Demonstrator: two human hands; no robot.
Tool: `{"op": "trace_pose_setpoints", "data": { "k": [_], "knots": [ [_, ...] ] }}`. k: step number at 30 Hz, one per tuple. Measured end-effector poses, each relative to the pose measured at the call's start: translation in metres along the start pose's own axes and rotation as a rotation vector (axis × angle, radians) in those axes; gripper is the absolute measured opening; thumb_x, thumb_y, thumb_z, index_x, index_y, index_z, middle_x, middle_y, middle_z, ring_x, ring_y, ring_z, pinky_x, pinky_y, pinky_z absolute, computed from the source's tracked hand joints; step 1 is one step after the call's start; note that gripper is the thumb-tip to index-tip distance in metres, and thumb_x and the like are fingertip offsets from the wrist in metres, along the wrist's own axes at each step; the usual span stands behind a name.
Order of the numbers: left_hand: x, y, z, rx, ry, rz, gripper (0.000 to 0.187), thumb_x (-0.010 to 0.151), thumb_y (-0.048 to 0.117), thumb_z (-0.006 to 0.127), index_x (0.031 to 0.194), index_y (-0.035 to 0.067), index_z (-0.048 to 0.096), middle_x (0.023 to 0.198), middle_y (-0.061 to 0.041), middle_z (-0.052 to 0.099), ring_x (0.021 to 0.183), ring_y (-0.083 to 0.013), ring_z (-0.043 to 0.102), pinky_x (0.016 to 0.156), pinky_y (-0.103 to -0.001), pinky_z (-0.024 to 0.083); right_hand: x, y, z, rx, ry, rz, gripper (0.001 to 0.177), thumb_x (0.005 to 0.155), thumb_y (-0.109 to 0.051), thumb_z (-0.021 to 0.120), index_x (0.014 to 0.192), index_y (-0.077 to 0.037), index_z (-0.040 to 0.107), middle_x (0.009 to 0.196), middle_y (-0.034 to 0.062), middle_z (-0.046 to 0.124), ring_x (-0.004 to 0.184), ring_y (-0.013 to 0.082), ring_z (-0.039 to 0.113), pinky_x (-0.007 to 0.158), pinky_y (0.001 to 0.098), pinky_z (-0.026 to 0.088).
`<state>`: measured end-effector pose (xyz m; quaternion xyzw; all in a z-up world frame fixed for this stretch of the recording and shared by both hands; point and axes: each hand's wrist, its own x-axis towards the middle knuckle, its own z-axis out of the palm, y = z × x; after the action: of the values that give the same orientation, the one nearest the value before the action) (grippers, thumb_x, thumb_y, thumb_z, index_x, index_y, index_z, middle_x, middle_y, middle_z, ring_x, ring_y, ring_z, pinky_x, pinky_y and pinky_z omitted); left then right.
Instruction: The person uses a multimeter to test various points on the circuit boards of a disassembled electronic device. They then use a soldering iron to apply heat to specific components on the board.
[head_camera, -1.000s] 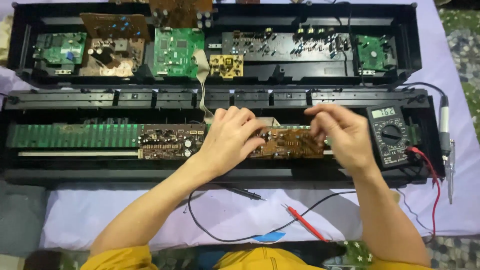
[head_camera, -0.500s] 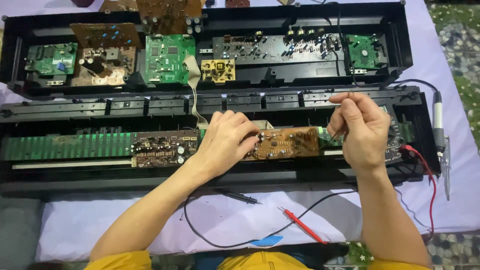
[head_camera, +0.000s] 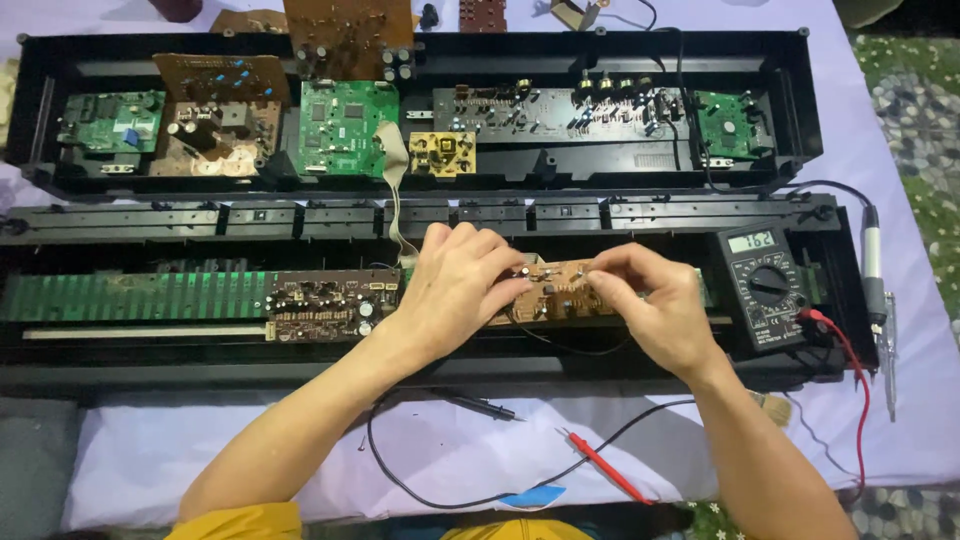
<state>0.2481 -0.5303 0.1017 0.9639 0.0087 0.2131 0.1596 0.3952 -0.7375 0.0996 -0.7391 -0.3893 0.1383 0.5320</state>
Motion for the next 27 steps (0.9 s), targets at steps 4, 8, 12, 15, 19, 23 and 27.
{"op": "trace_pose_setpoints", "data": {
  "k": [4,8,12,15,19,23,27],
  "knots": [
    [0.003,0.010,0.000,-0.180,0.149,0.050,0.021,0.095,0.032,0.073,0.112,0.019,0.070,0.096,0.002,0.067,0.087,-0.0178,0.062,0.085,-0.034,0.041,-0.003,-0.003,0.004,-0.089,0.012,-0.112,0.009,0.088,-0.009,0.077,0.096,-0.009,0.080,0.063,0.0052,0.070,0.056,0.0123,0.063,0.053,0.0258,0.052],
    [0.005,0.020,0.000,-0.258,0.209,0.121,0.027,0.096,0.029,0.073,0.119,0.016,0.068,0.104,-0.001,0.066,0.093,-0.0218,0.062,0.089,-0.035,0.041,-0.003,-0.013,0.009,-0.123,0.013,-0.278,0.009,0.087,-0.006,0.077,0.096,-0.010,0.079,0.084,0.0070,0.077,0.073,0.0228,0.072,0.060,0.0328,0.055],
    [0.005,0.023,0.003,-0.256,0.222,0.168,0.026,0.096,0.025,0.074,0.121,0.021,0.068,0.110,0.001,0.065,0.096,-0.0203,0.061,0.093,-0.036,0.039,-0.004,-0.022,0.014,-0.110,0.011,-0.356,0.009,0.088,-0.001,0.076,0.095,-0.006,0.077,0.092,0.0095,0.077,0.082,0.0263,0.074,0.068,0.0337,0.058],
    [0.007,0.021,0.004,-0.228,0.280,0.190,0.012,0.095,0.026,0.074,0.104,0.019,0.072,0.101,0.003,0.066,0.091,-0.0195,0.061,0.094,-0.036,0.039,-0.005,-0.025,0.012,-0.095,-0.016,-0.318,0.006,0.090,-0.006,0.075,0.096,-0.008,0.077,0.077,0.0093,0.071,0.067,0.0239,0.066,0.058,0.0342,0.053],
    [0.007,0.022,0.007,-0.239,0.302,0.198,0.012,0.095,0.027,0.075,0.104,0.020,0.071,0.101,0.003,0.066,0.092,-0.0193,0.062,0.093,-0.037,0.039,-0.008,-0.021,0.011,-0.059,-0.040,-0.292,0.005,0.091,-0.008,0.074,0.095,-0.009,0.077,0.072,0.0074,0.065,0.062,0.0180,0.061,0.054,0.0307,0.049],
    [0.007,0.020,0.010,-0.231,0.313,0.203,0.007,0.096,0.027,0.073,0.099,0.021,0.071,0.100,0.005,0.067,0.092,-0.0173,0.062,0.094,-0.037,0.038,-0.008,-0.017,0.012,-0.050,-0.048,-0.286,0.005,0.092,-0.008,0.073,0.095,-0.010,0.077,0.069,0.0065,0.064,0.058,0.0170,0.058,0.050,0.0290,0.048],
    [0.008,0.024,0.006,-0.235,0.330,0.205,0.008,0.094,0.022,0.073,0.089,0.018,0.068,0.095,0.001,0.065,0.089,-0.0206,0.061,0.091,-0.039,0.038,-0.008,-0.024,0.010,-0.061,-0.058,-0.271,0.006,0.094,-0.007,0.071,0.094,-0.009,0.076,0.065,0.0066,0.060,0.055,0.0168,0.054,0.050,0.0300,0.046]
  ]
}}
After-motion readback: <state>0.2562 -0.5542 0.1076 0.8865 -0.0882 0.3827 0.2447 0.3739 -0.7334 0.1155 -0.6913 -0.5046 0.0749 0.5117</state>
